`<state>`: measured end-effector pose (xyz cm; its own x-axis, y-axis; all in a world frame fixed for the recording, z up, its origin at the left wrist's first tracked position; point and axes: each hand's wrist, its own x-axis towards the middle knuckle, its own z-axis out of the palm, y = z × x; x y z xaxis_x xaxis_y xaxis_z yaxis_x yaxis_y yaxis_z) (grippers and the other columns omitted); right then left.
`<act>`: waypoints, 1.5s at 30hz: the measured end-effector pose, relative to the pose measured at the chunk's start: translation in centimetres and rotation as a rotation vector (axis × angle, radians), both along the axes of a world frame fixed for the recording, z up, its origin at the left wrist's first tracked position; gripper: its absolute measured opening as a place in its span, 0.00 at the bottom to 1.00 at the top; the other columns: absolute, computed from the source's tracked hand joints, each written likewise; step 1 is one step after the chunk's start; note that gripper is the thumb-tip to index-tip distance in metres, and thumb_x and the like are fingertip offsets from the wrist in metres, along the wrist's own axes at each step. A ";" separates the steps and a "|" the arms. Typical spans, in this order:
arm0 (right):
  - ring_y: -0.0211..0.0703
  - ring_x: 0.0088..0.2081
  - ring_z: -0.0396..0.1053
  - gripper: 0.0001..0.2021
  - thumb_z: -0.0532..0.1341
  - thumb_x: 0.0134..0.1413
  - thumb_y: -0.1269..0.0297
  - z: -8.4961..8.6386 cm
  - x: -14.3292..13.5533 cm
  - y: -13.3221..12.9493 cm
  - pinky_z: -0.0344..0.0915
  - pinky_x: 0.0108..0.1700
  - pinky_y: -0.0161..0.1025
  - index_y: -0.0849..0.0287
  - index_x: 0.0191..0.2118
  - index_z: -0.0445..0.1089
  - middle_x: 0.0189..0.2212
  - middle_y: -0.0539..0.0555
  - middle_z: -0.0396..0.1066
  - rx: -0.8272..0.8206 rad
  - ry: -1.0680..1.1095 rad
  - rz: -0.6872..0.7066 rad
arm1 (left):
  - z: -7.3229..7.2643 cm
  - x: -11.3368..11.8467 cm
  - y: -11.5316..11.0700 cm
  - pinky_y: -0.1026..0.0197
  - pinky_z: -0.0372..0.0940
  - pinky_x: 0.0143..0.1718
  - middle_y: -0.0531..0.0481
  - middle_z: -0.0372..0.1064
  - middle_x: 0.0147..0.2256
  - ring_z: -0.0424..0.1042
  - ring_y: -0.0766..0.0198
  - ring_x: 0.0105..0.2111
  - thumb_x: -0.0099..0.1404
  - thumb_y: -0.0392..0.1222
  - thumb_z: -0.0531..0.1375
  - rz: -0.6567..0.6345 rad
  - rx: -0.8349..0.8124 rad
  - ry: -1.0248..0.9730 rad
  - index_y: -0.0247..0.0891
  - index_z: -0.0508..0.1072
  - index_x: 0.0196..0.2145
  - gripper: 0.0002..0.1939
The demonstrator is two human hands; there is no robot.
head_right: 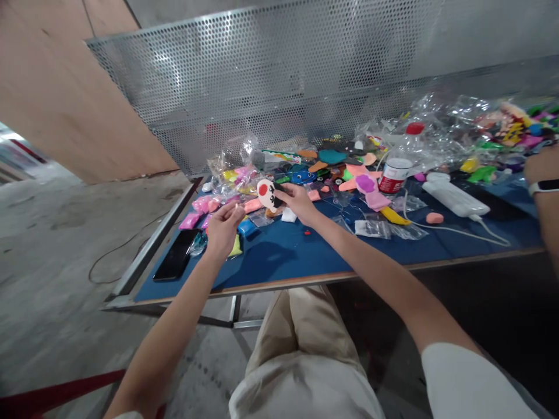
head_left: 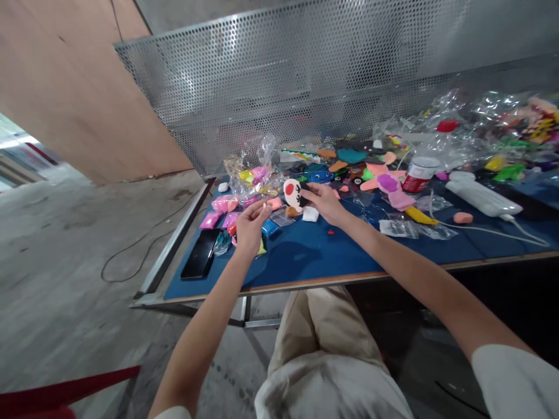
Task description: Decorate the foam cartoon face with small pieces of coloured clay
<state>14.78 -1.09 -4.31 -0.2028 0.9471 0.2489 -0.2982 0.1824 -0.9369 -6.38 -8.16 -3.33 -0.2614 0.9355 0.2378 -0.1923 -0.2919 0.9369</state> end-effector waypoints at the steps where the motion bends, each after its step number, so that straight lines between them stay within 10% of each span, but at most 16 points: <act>1: 0.45 0.37 0.78 0.22 0.78 0.40 0.47 -0.1 -0.1 0.2 0.78 0.44 0.44 0.55 0.38 0.78 0.34 0.51 0.81 -0.006 0.054 -0.031 | 0.3 0.4 0.8 0.55 0.75 0.50 0.46 0.83 0.38 0.82 0.59 0.40 0.46 0.53 0.80 -0.018 -0.009 -0.020 0.37 0.82 0.39 0.26; 9: 0.45 0.40 0.78 0.24 0.75 0.44 0.42 -1.1 0.1 0.5 0.78 0.48 0.46 0.54 0.40 0.75 0.37 0.51 0.80 0.046 0.126 -0.208 | 0.8 3.6 4.6 0.57 0.74 0.48 0.45 0.84 0.44 0.81 0.59 0.44 0.55 0.54 0.76 -0.102 -0.016 -0.033 0.40 0.83 0.41 0.21; 28: 0.47 0.40 0.78 0.22 0.72 0.48 0.43 -0.9 0.6 -0.4 0.78 0.44 0.45 0.53 0.42 0.74 0.38 0.53 0.79 0.045 0.007 -0.183 | -0.9 3.6 4.5 0.57 0.74 0.45 0.48 0.81 0.38 0.79 0.62 0.38 0.53 0.55 0.76 -0.109 -0.003 0.001 0.38 0.82 0.46 0.27; 36: 0.45 0.33 0.76 0.13 0.69 0.57 0.56 0.2 4.9 -1.8 0.70 0.33 0.38 0.59 0.44 0.79 0.35 0.55 0.81 0.217 -0.547 0.125 | 0.5 -0.7 -2.1 0.59 0.74 0.41 0.48 0.82 0.35 0.80 0.59 0.36 0.68 0.51 0.68 -0.319 0.215 0.931 0.41 0.83 0.35 0.12; 45: 0.48 0.35 0.78 0.09 0.69 0.57 0.60 -0.9 3.4 -0.2 0.74 0.36 0.42 0.59 0.41 0.80 0.35 0.56 0.82 0.211 -0.458 0.070 | -2.7 -1.6 -7.1 0.46 0.71 0.62 0.39 0.75 0.60 0.76 0.50 0.59 0.77 0.55 0.55 -0.244 0.334 1.407 0.40 0.77 0.60 0.24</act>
<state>18.22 -1.30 -5.18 -0.3974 0.8657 0.3044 0.1160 0.3764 -0.9191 -7.94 -15.30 -6.03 0.5175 0.7729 0.3672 0.7278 -0.6232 0.2861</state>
